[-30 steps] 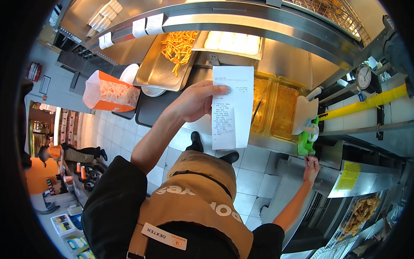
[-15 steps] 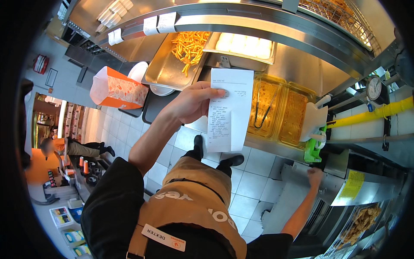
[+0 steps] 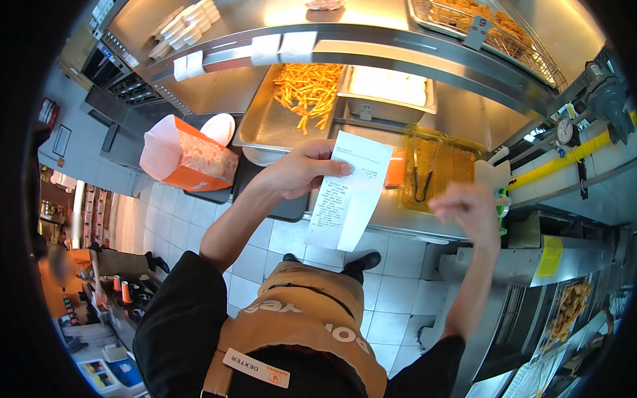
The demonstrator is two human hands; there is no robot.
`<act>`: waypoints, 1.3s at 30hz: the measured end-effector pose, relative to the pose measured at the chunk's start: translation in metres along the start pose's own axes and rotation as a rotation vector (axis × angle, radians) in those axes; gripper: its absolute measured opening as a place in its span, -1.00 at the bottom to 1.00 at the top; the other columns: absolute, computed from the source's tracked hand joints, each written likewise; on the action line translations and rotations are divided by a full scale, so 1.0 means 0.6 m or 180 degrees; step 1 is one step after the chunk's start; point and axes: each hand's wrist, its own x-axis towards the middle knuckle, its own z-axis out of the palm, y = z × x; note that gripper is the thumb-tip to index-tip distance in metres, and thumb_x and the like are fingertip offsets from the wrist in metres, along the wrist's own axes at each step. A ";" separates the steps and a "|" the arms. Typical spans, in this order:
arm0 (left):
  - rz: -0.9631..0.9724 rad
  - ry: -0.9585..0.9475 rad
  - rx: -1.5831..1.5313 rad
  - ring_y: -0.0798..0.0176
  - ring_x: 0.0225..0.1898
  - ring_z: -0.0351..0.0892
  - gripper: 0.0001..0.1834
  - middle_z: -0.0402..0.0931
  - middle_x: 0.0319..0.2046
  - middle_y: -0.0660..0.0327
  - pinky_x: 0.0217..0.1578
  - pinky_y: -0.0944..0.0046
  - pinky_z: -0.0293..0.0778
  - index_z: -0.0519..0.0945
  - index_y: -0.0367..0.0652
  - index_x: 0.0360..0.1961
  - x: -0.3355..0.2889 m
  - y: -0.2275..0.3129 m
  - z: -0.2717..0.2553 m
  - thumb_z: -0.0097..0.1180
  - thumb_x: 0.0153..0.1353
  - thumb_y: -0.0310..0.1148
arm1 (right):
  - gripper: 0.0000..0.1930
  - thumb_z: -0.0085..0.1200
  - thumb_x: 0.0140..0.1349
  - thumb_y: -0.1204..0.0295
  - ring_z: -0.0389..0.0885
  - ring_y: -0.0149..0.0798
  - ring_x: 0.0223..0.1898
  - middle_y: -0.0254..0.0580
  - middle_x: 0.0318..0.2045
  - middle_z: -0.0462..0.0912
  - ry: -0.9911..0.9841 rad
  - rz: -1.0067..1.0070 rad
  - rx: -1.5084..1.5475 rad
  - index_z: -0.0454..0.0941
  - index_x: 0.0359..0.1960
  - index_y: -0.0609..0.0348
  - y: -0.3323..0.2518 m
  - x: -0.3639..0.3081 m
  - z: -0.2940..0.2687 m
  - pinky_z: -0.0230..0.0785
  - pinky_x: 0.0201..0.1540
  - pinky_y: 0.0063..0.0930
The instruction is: The person assembles multiple takeout orders in a fast-food kitchen. They place fried chicken into boxes, add french fries into containers, and pack everything into branded bags. The person also places small sauce cups and order slips into the bags before setting them aside.
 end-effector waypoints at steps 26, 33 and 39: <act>0.0263 -0.0125 0.0297 0.41 -0.07 0.57 -0.58 0.62 -0.08 0.24 -0.04 0.35 0.50 0.54 -0.35 0.14 -0.613 -0.031 -0.474 0.21 0.26 -0.48 | -0.57 0.50 0.02 0.19 0.62 -0.41 -0.50 -0.26 -0.56 0.66 -0.3058 0.0167 -0.1066 0.65 -0.22 0.26 -0.285 0.456 0.819 0.46 -0.37 -0.52; 0.1007 0.1593 0.1936 0.12 -0.20 0.62 -0.80 0.62 -0.26 0.07 -0.11 0.21 0.50 0.68 -0.24 -0.15 -0.691 -0.172 -0.512 0.24 0.30 -0.34 | -0.85 0.39 0.09 0.39 0.65 -0.26 -0.48 -0.22 -0.49 0.67 -0.1513 -0.0727 -0.1296 0.68 -0.41 0.18 -0.189 0.326 0.964 0.49 -0.36 -0.42; 0.1732 0.2313 0.1520 0.11 -0.24 0.61 -0.84 0.64 -0.29 0.08 -0.13 0.25 0.50 0.70 -0.31 -0.22 -0.679 -0.290 -0.547 0.27 0.27 -0.42 | -0.90 0.31 0.02 0.39 0.60 -0.11 -0.03 -0.18 -0.20 0.65 -0.1178 -0.1749 -0.2229 0.69 -0.46 0.11 -0.145 0.320 1.029 0.44 -0.04 -0.23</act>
